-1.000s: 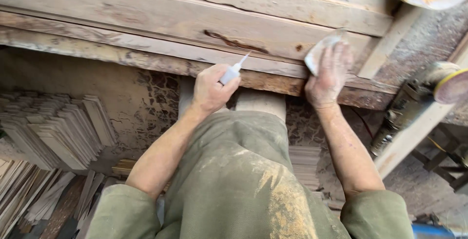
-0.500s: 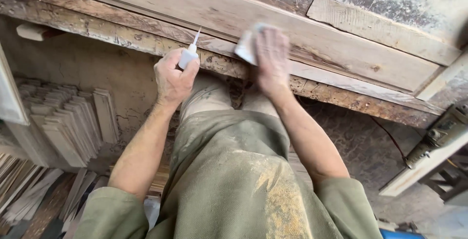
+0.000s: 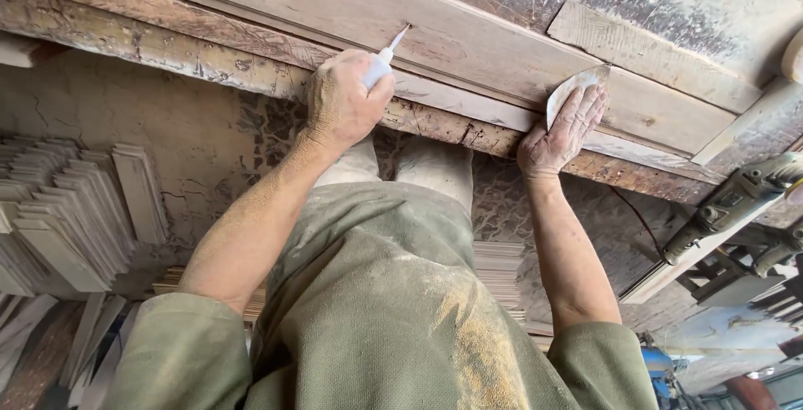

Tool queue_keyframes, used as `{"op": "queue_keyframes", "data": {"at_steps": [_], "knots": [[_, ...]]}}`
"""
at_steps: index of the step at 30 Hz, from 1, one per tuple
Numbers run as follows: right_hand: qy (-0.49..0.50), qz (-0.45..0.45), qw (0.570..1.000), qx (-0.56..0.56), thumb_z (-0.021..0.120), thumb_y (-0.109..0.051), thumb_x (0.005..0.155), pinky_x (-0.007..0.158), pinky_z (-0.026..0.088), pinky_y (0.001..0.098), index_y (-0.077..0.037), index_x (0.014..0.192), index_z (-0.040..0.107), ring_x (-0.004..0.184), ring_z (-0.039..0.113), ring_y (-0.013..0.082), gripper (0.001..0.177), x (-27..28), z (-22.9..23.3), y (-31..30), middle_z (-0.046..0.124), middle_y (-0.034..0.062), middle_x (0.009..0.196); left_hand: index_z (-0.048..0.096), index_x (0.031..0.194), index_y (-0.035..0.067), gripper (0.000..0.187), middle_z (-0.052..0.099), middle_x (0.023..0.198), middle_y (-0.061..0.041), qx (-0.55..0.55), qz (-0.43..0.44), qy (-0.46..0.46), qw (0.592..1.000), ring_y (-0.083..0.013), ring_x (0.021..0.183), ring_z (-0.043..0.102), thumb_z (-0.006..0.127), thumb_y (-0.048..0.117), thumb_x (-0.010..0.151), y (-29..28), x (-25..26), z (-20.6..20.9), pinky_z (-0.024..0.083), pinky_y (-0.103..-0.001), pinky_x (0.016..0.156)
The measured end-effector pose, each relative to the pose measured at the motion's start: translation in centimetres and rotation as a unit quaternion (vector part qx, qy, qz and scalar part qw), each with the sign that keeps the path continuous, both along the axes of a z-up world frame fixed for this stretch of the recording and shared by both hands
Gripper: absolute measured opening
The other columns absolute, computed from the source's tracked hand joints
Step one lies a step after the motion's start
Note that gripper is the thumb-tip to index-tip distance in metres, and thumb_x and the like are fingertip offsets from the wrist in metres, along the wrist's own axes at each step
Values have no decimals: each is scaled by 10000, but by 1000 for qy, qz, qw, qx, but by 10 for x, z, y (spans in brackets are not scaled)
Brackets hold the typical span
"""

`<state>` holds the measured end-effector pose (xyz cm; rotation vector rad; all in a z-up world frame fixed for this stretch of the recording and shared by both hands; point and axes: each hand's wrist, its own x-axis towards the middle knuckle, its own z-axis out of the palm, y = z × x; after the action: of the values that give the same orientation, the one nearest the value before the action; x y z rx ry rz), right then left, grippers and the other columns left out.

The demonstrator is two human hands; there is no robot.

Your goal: Sanding wooden planks with a power sander and applying wood glue.

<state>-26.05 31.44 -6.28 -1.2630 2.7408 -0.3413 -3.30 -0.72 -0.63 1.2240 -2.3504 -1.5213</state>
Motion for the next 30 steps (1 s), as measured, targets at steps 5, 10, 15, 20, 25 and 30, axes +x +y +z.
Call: {"op": "queue_keyframes", "data": {"at_steps": [5, 10, 15, 20, 25, 30], "knots": [[-8, -11, 1000, 23, 457, 6, 965, 1333, 137, 585, 86, 1586, 358, 1590, 204, 503, 634, -3, -6, 6, 282, 310, 1676, 682, 874, 9, 224, 686, 903, -216, 0, -8, -10, 1000, -409, 829, 685, 696, 232, 890, -2, -4, -3, 540, -502, 725], [-45, 70, 993, 81, 482, -14, 1024, 1343, 11, 545, 42, 1648, 248, 1638, 91, 398, 669, 25, -20, -19, 169, 269, 1736, 678, 845, 7, 251, 685, 845, -197, 28, 19, -31, 999, -378, 787, 696, 705, 253, 889, -4, 5, -4, 539, -487, 714], [-2, 187, 976, 107, 485, 18, 927, 1314, 18, 519, -43, 1666, 278, 1612, 89, 360, 770, 88, -28, -128, 189, 218, 1723, 686, 896, -4, 275, 699, 855, -197, 10, 95, 3, 995, -364, 788, 708, 715, 269, 888, -14, 50, 16, 548, -461, 718], [-183, 245, 952, 12, 553, -64, 950, 1305, 19, 510, -37, 1613, 309, 1594, 100, 381, 707, 125, 22, -220, 232, 209, 1692, 701, 938, -7, 289, 708, 881, -207, -19, 125, -8, 992, -360, 809, 710, 715, 278, 892, -15, 99, 31, 553, -446, 731], [-96, 207, 963, 140, 552, -13, 882, 1280, 57, 508, -31, 1640, 324, 1596, 151, 363, 791, 79, 38, -162, 254, 228, 1712, 695, 993, -23, 323, 723, 934, -187, 2, 140, 29, 990, -306, 824, 728, 700, 279, 879, 6, 113, 25, 575, -414, 741], [-79, 141, 980, 114, 597, -83, 885, 1289, 157, 548, 29, 1574, 372, 1568, 259, 456, 733, 5, 54, -47, 334, 308, 1646, 715, 964, -3, 305, 730, 865, -143, 50, 159, -7, 986, -261, 754, 715, 689, 289, 881, 15, 87, 10, 573, -397, 693]]}}
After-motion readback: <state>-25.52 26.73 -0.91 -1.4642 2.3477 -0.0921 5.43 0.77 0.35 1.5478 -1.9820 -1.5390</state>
